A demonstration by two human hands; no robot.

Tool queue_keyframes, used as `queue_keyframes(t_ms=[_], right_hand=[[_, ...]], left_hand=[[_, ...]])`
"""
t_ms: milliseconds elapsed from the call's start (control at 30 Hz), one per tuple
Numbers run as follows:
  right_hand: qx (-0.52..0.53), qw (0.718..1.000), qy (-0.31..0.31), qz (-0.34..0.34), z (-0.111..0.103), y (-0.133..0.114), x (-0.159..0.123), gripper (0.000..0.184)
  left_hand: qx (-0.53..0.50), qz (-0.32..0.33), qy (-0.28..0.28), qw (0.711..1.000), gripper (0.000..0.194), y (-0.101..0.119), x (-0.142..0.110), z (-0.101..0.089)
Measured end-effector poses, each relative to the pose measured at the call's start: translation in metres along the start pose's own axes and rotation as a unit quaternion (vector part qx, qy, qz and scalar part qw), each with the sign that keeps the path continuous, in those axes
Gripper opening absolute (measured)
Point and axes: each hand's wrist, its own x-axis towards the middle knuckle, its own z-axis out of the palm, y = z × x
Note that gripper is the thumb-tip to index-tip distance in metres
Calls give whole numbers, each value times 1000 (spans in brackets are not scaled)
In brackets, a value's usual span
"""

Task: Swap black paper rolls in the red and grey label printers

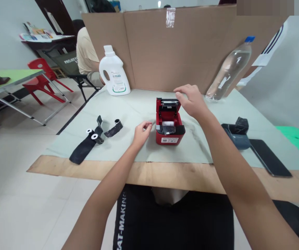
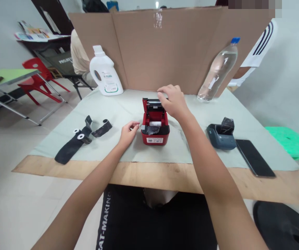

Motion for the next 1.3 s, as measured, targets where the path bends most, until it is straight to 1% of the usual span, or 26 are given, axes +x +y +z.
queue_keyframes(t_ms=[33,133,200,300,367,433,533,567,633,733,800,900,933,967,1000,1033,1067,1100,1133,1200,1233,1300], right_hand=[[-18,1000,17,4,6,3,1,41],[-46,999,-17,-1,21,6,-7,40],[-34,999,-25,-22,25,4,-24,42],[-11,998,-34,-45,24,1,-57,51],[2,998,-34,-44,25,3,-76,55],[18,999,-17,-34,29,6,-89,58],[43,999,9,-27,40,12,-100,64],[49,998,15,-27,44,14,-102,65],[56,998,33,-26,51,15,-105,67],[48,997,51,-23,57,14,-107,68],[53,997,51,-19,58,14,-109,67],[108,993,44,1,61,20,-115,63],[131,990,52,16,62,24,-118,62],[152,986,65,38,64,28,-122,63],[173,980,77,64,65,32,-125,66],[198,974,75,86,67,35,-128,71],[225,968,55,99,67,37,-130,76],[250,963,20,98,67,38,-132,82],[270,959,-19,86,66,38,-133,88],[277,956,-77,51,60,36,-134,96],[266,959,-88,42,55,35,-133,98],[244,965,-87,40,44,39,-130,97]], left_hand=[[2,-2,-2,1000,17,1,0,0],[7,-5,-8,1000,17,3,-2,-1],[7,-1,-9,1000,19,5,-3,-2],[2,16,-10,1000,25,6,-5,-4],[-4,56,-13,998,33,7,-7,-5],[2,122,-27,992,39,9,-8,-7],[43,223,-81,970,43,13,-11,-9],[57,245,-99,963,43,15,-12,-9],[73,263,-115,955,44,19,-13,-8],[67,255,-100,960,44,24,-13,-5],[52,249,-93,963,44,24,-13,-2],[25,227,-101,968,47,16,-15,3],[16,212,-106,971,55,11,-16,4],[8,190,-114,975,70,7,-17,6],[0,163,-123,979,89,4,-18,8],[-7,132,-137,982,108,1,-19,10],[-15,104,-155,982,123,0,-21,12],[-25,82,-176,981,132,1,-22,14],[-37,70,-194,978,138,3,-24,16],[-65,74,-217,971,142,11,-25,20],[-77,83,-222,969,141,16,-25,22],[-83,101,-225,965,138,28,-20,28]])
